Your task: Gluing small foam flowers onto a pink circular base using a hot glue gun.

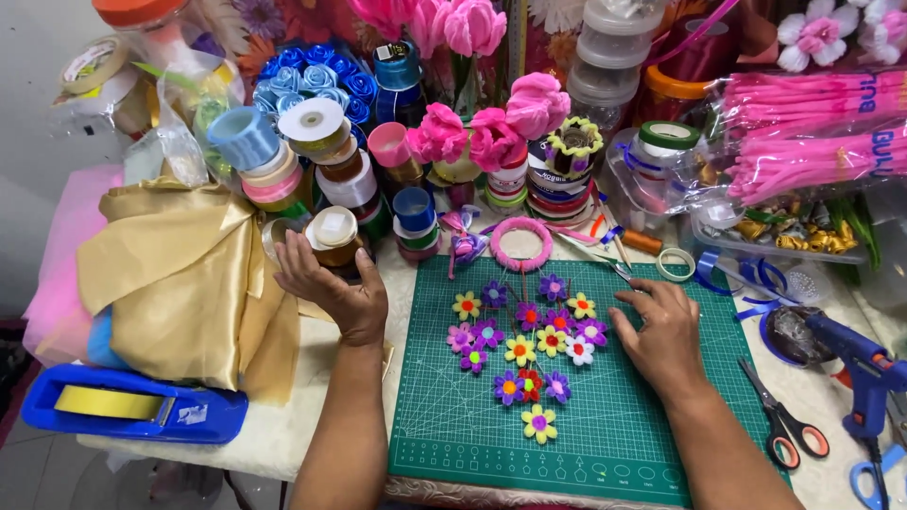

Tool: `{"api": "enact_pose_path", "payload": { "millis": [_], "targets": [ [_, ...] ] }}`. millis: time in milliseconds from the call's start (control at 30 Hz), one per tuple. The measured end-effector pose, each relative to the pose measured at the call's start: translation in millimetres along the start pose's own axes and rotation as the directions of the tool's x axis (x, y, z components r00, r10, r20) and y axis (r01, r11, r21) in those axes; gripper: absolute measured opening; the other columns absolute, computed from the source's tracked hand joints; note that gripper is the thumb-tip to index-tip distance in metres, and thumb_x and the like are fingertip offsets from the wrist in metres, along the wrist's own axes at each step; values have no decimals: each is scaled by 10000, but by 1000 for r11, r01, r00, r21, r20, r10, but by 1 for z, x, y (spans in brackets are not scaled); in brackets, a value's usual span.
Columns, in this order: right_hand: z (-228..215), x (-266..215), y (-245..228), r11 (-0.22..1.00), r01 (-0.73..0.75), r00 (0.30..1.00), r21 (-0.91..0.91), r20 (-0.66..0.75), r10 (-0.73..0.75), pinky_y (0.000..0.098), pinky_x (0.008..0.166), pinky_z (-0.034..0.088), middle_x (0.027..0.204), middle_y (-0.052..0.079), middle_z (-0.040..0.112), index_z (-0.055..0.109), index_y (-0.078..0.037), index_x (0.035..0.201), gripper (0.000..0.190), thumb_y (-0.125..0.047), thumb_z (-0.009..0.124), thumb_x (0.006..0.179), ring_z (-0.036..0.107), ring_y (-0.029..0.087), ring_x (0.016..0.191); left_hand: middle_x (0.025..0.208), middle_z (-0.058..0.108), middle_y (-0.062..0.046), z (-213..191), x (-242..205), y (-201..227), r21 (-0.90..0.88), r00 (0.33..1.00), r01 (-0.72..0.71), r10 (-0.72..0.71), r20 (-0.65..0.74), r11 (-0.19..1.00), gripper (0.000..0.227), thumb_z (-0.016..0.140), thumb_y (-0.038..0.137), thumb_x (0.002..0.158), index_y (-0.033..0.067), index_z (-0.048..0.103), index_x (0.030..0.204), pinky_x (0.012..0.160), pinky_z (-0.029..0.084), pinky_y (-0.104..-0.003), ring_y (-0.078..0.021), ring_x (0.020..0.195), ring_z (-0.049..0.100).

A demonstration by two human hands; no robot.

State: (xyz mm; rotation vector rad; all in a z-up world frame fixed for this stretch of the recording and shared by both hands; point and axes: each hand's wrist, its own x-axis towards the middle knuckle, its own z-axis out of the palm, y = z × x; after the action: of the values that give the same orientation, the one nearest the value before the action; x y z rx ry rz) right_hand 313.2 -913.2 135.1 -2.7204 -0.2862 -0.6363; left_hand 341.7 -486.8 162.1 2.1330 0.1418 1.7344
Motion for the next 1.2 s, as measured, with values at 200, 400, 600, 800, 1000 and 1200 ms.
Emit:
{"api": "enact_pose_path", "payload": {
  "millis": [200,400,600,800,1000,1200],
  "targets": [
    [-4,0,-9,999,-30,999,25,-18,30,464,999,495,1198,43,734,799,-206,1070,206,-323,769,904,649,265,1240,1509,435,-271,-2,3,2,-18,999,-31,30,-37,999,716,709,219,933,-28,380,1518,1123,215,-705,-519,1396,373],
    [11,2,-6,992,106,990,71,-100,-99,420,954,493,1159,8,723,790,-242,1025,156,-331,754,902,660,236,1179,1506,437,-265,-4,5,-2,15,998,-54,54,-37,998,700,698,235,939,-39,390,1504,1120,239,-685,-508,1400,382],
    [13,0,-16,985,117,988,124,-118,-103,428,939,498,1126,13,751,803,-221,985,130,-266,784,864,674,249,1157,1530,431,-258,7,-6,-13,26,1000,-26,26,-14,999,718,707,222,935,-16,388,1533,1119,188,-684,-517,1429,345],
    [6,-2,-15,983,124,990,133,-91,-113,415,961,493,1141,-14,738,799,-239,996,130,-281,778,875,666,225,1169,1529,430,-263,8,-7,-14,41,1000,-19,19,-6,999,707,698,239,950,-19,388,1530,1116,202,-676,-519,1426,351],
    [3,-2,-19,984,111,991,137,-92,-99,432,972,496,1125,-1,754,802,-221,978,125,-263,794,860,680,244,1161,1521,431,-275,9,-6,-11,34,999,-41,41,1,999,694,683,244,959,-39,391,1521,1119,211,-668,-527,1422,356],
    [12,-2,-9,977,128,986,168,-125,-108,397,960,478,1124,-10,739,794,-239,987,120,-276,780,874,671,228,1158,1511,442,-283,8,-3,-6,19,999,-54,54,-5,998,695,689,256,955,-49,404,1510,1115,227,-669,-533,1408,372]
  ]
}}
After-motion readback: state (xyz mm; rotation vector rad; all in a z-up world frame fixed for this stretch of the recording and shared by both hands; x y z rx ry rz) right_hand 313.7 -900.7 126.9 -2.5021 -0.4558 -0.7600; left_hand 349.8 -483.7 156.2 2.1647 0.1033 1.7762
